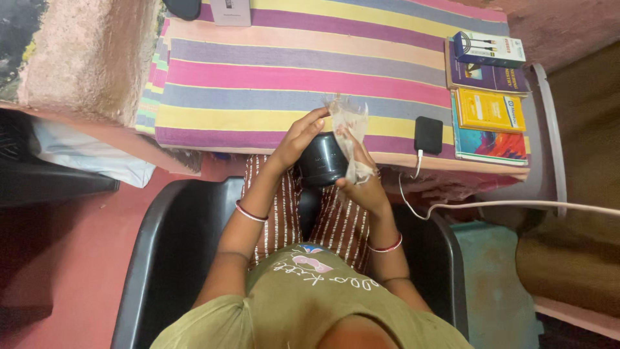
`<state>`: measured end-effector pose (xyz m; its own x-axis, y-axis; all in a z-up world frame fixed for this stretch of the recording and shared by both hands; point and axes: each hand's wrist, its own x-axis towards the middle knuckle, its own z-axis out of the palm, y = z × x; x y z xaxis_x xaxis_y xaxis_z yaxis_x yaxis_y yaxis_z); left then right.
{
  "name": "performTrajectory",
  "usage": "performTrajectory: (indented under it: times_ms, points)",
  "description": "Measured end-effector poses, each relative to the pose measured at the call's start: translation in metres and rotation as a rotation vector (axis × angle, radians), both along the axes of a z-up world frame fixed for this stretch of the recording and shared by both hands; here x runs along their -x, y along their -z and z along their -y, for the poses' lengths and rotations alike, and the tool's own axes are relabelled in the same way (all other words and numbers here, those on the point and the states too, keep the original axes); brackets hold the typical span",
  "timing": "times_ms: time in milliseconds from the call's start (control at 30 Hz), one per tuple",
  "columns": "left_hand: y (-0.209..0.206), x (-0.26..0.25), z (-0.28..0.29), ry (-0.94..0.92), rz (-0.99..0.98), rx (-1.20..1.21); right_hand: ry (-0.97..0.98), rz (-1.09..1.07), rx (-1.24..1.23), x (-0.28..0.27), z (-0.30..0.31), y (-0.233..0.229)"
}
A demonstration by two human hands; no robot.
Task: The person wipes a striped table mat with a cloth, then cleans a power bank, a white box, a black tumbler, a cable box, and several books one by one. The person moves each item aside to wipe the mat underneath before returning the items to the table.
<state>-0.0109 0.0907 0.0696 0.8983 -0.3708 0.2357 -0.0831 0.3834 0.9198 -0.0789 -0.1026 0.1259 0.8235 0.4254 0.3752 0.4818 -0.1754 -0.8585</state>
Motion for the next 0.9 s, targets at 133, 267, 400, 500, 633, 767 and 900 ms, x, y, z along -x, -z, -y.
performTrajectory:
  times_ms: [133,267,400,500,633,767,900]
  points:
    - [0.015,-0.003,0.008,-0.222,0.247,-0.203,0.177,0.451,0.547,0.019,-0.009,-0.018]
    - [0.045,-0.005,0.008,-0.050,0.090,-0.048,0.136,0.483,0.604,0.017,-0.005,-0.014]
    - [0.077,-0.003,0.004,0.168,-0.357,0.239,-0.069,0.235,0.270,0.007,0.015,0.017]
    - [0.098,-0.006,0.010,0.207,-0.544,0.288,-0.021,0.148,0.211,0.008,0.028,0.052]
    - [0.118,-0.001,0.029,0.185,-0.952,0.466,0.031,-0.216,-0.144,0.012,0.029,0.092]
    - [0.107,0.005,0.035,0.025,-0.912,0.333,0.278,-0.825,-0.497,0.025,0.014,0.103]
    - [0.074,0.022,0.020,-0.036,-0.572,0.156,0.337,-0.683,-0.717,0.035,0.009,0.088]
